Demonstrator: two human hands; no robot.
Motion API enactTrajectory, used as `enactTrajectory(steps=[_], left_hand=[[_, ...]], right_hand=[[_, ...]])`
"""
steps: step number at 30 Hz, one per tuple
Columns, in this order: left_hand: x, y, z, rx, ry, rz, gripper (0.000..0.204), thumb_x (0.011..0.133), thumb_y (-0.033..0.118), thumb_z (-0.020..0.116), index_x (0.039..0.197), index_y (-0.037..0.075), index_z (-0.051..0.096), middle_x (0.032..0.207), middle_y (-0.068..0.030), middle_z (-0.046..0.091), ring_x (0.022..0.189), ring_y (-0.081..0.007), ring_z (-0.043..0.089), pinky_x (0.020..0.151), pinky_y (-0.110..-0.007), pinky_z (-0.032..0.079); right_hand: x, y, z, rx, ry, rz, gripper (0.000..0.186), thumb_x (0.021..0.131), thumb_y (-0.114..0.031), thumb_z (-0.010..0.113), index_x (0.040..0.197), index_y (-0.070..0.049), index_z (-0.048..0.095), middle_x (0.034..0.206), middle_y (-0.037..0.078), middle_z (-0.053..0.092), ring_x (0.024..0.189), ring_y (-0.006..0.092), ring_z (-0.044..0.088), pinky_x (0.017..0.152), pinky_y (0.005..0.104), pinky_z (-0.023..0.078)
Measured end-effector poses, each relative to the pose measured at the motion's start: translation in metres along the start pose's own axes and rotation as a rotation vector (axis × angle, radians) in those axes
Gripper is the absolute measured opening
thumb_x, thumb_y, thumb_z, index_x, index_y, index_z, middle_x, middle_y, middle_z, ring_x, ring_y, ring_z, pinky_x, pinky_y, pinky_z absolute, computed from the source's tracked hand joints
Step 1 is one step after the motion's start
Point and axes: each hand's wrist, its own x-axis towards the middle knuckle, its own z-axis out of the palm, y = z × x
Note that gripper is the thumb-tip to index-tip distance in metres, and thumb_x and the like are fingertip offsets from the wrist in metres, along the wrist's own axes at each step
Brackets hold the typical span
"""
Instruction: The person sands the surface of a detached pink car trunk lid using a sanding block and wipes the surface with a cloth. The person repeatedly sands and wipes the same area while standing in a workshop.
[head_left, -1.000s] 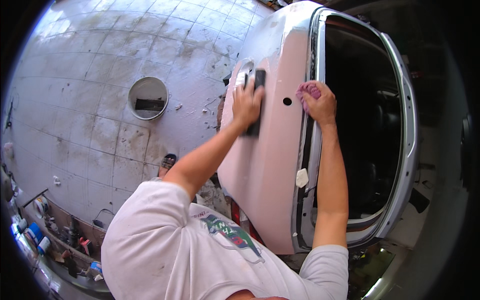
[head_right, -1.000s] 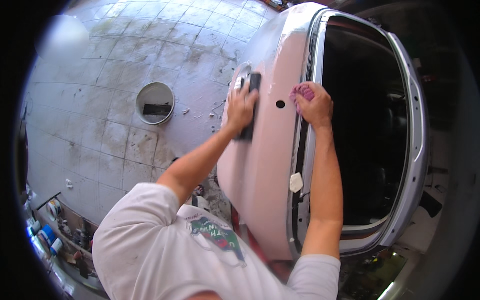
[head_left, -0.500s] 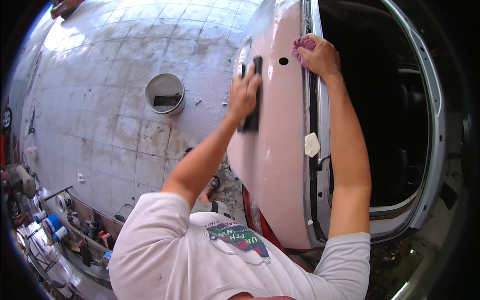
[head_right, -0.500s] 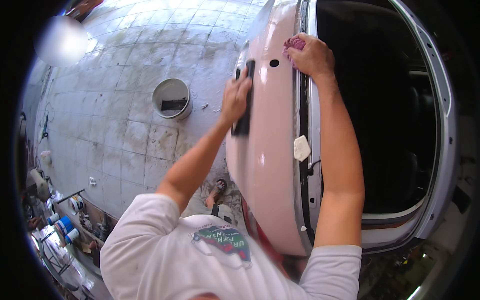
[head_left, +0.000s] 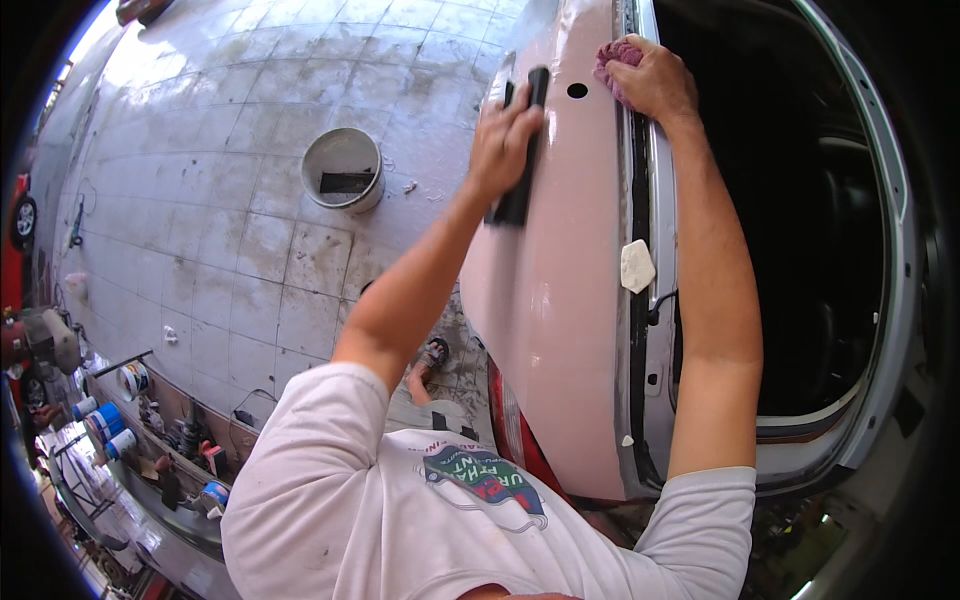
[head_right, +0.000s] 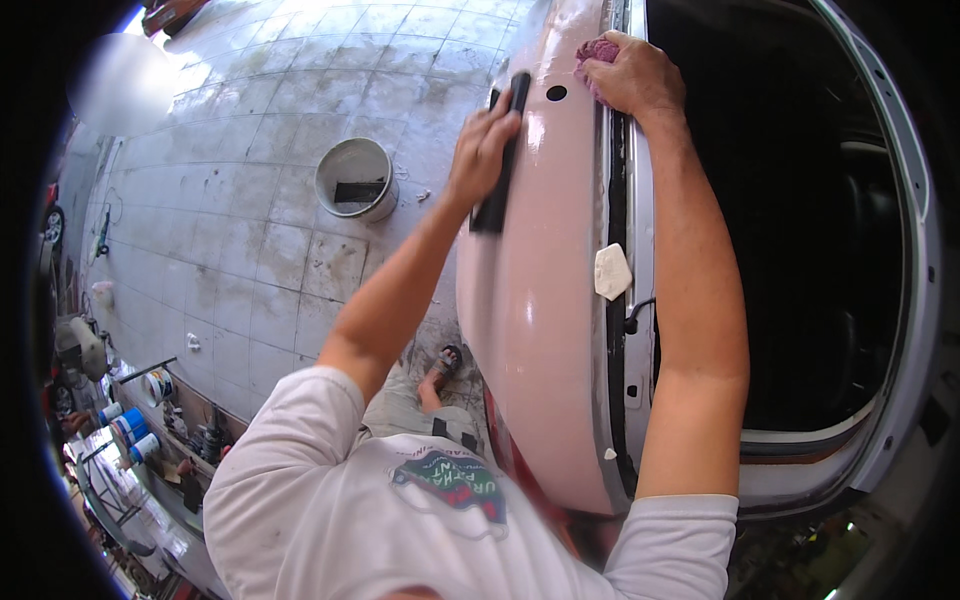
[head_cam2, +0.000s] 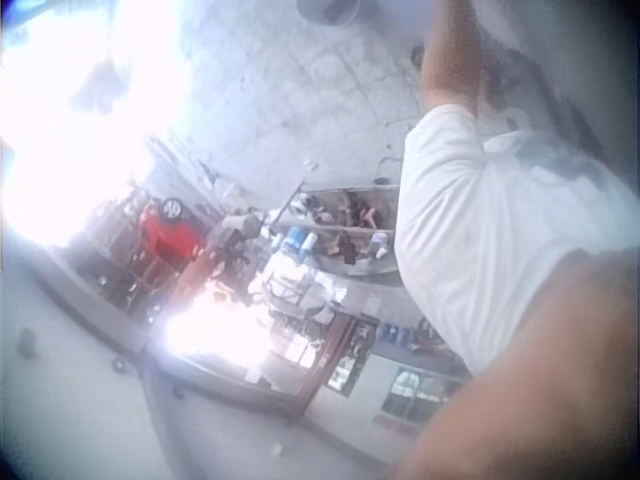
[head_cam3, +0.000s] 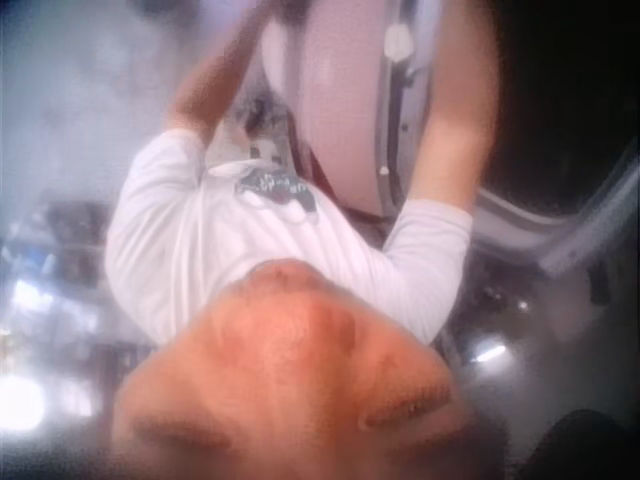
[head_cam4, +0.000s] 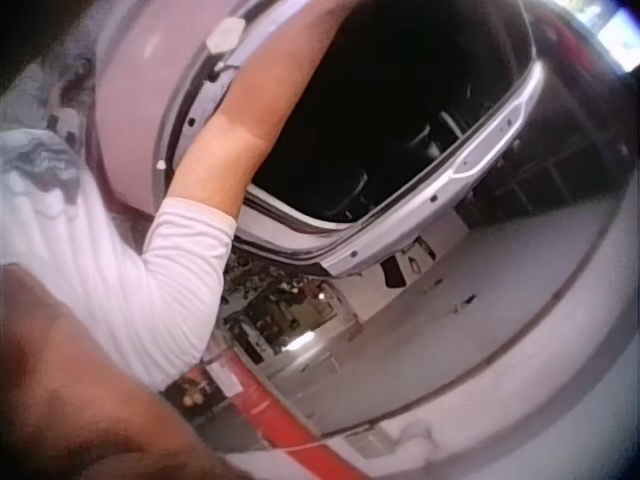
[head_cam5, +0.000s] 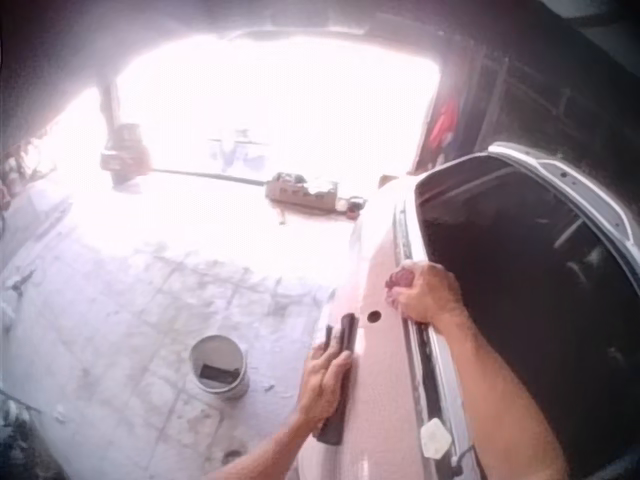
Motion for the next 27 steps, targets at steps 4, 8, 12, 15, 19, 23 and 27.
enactTrajectory(steps=[4,8,12,15,19,23,27], left_hand=[[0.009,0.008,0.017,-0.021,0.006,-0.270,0.044,0.108,0.029,0.050,0.137,0.003,0.069,0.150,-0.0224,0.061,0.120,-0.0479,0.055,0.109,-0.049,0.042],[-0.089,0.097,0.000,-0.047,0.064,-0.267,0.054,0.106,0.032,0.056,0.149,0.001,0.062,0.138,-0.0312,0.061,0.127,-0.0472,0.052,0.113,-0.051,0.039],[-0.074,0.056,0.010,-0.062,0.021,-0.209,0.056,0.106,0.034,0.054,0.151,0.000,0.060,0.132,-0.0315,0.065,0.129,-0.0473,0.053,0.114,-0.052,0.039],[0.001,-0.038,0.021,0.149,-0.045,-0.197,0.045,0.106,0.030,0.051,0.140,0.005,0.069,0.133,-0.0254,0.070,0.125,-0.0474,0.058,0.109,-0.054,0.045],[-0.010,-0.039,0.040,0.381,0.009,-0.259,0.024,0.106,0.022,0.049,0.111,0.013,0.071,0.145,-0.0178,0.067,0.110,-0.0444,0.065,0.095,-0.057,0.052],[-0.100,0.107,-0.005,-0.047,0.041,-0.382,0.059,0.105,0.039,0.054,0.150,0.000,0.061,0.136,-0.0339,0.058,0.129,-0.0472,0.051,0.113,-0.050,0.041],[-0.076,0.080,-0.006,-0.091,0.042,-0.427,0.057,0.104,0.040,0.053,0.148,0.004,0.063,0.140,-0.0347,0.058,0.133,-0.0477,0.051,0.115,-0.051,0.041]], right_hand=[[0.000,0.006,0.000,-0.038,-0.017,-0.008,0.057,0.088,-0.052,0.072,0.139,-0.027,0.072,0.126,0.012,0.079,0.116,0.0342,0.075,0.105,0.0493,0.058],[-0.005,0.019,0.004,-0.048,-0.020,0.022,0.054,0.090,-0.052,0.071,0.138,-0.026,0.073,0.124,0.011,0.079,0.115,0.0335,0.076,0.104,0.0491,0.058],[-0.007,0.024,0.004,-0.031,0.016,0.008,0.052,0.092,-0.051,0.071,0.136,-0.025,0.074,0.123,0.010,0.080,0.114,0.0328,0.076,0.103,0.0492,0.058],[0.000,0.008,0.001,-0.007,-0.022,-0.007,0.049,0.092,-0.050,0.071,0.134,-0.026,0.075,0.122,0.010,0.080,0.113,0.0329,0.076,0.102,0.0492,0.059],[0.004,0.010,0.004,-0.030,-0.001,-0.016,0.047,0.090,-0.050,0.073,0.131,-0.027,0.076,0.121,0.011,0.080,0.112,0.0345,0.076,0.101,0.0493,0.059],[-0.008,0.020,0.001,-0.017,-0.015,0.038,0.047,0.088,-0.049,0.074,0.128,-0.026,0.077,0.119,0.012,0.080,0.111,0.0358,0.076,0.099,0.0490,0.059],[-0.002,0.022,-0.002,0.021,-0.009,0.025,0.046,0.086,-0.049,0.075,0.125,-0.025,0.078,0.116,0.013,0.080,0.110,0.0367,0.076,0.098,0.0483,0.059]])
